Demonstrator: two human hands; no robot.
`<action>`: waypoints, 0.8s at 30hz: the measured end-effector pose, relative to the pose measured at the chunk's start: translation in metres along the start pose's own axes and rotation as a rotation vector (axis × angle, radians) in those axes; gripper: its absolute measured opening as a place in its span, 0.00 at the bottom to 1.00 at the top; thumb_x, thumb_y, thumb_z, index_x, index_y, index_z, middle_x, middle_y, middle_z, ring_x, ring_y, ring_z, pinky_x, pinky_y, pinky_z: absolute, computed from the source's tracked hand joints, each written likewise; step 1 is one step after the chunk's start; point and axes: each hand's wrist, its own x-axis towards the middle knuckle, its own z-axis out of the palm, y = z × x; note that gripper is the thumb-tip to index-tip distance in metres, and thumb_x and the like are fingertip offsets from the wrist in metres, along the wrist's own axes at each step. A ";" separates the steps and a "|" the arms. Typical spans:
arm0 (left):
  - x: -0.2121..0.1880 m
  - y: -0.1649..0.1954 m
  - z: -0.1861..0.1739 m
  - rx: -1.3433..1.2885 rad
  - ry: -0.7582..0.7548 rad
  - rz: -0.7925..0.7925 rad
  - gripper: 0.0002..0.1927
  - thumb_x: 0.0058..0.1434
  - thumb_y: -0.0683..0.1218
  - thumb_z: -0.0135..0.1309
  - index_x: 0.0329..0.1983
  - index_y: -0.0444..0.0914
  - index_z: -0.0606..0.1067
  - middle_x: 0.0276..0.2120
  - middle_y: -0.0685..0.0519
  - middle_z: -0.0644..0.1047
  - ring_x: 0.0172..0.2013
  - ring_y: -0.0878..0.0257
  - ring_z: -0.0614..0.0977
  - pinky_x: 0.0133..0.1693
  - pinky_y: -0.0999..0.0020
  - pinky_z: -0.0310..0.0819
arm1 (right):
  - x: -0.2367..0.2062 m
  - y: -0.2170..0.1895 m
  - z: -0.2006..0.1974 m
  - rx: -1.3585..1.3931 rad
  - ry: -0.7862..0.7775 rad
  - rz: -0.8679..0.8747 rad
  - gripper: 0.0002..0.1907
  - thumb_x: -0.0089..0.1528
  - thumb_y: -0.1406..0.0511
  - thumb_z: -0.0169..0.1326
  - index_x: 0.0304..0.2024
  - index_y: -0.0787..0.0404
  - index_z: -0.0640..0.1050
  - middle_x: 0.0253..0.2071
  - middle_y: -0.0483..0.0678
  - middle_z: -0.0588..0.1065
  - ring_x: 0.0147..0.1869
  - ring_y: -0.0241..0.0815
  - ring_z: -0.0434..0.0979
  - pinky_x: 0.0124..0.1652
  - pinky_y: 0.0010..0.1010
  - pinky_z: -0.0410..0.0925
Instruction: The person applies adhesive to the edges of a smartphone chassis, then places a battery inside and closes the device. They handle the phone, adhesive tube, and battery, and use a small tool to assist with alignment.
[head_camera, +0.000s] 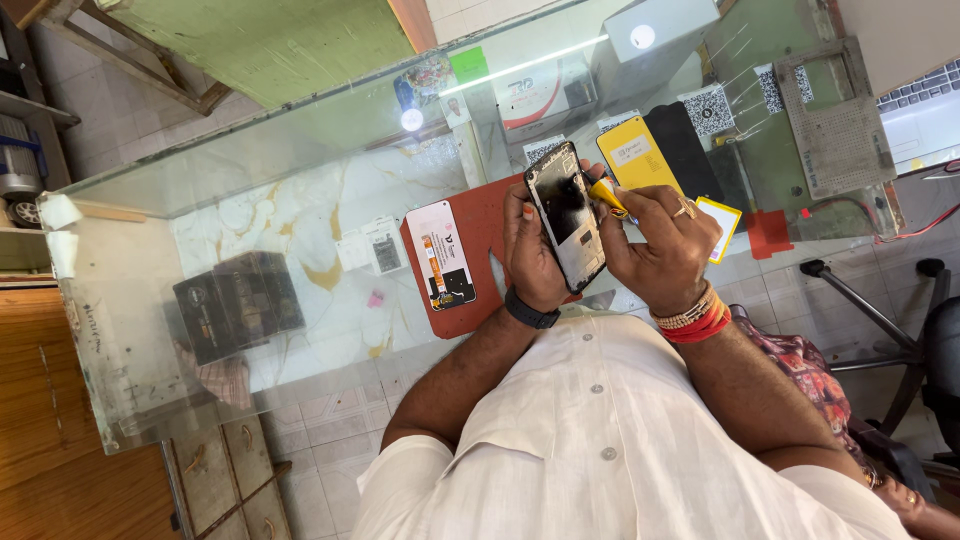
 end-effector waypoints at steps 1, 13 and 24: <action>0.000 0.000 0.000 -0.001 -0.002 0.003 0.19 0.81 0.54 0.35 0.65 0.37 0.62 0.68 0.34 0.68 0.70 0.41 0.71 0.66 0.51 0.71 | 0.000 0.000 0.000 0.003 0.003 0.001 0.10 0.58 0.74 0.66 0.40 0.68 0.80 0.34 0.53 0.79 0.34 0.47 0.81 0.32 0.34 0.70; 0.000 -0.002 -0.002 -0.010 -0.013 0.004 0.19 0.81 0.54 0.37 0.66 0.37 0.62 0.65 0.34 0.69 0.67 0.42 0.71 0.64 0.52 0.72 | 0.001 -0.002 -0.002 0.025 0.006 0.008 0.09 0.58 0.75 0.66 0.41 0.69 0.80 0.34 0.55 0.79 0.35 0.48 0.82 0.33 0.34 0.70; -0.003 -0.003 -0.002 -0.016 -0.016 0.004 0.20 0.81 0.54 0.37 0.67 0.37 0.62 0.64 0.34 0.69 0.67 0.42 0.71 0.70 0.47 0.68 | -0.003 -0.003 -0.005 0.019 0.006 0.009 0.09 0.58 0.75 0.65 0.41 0.68 0.80 0.34 0.54 0.79 0.35 0.48 0.81 0.33 0.34 0.70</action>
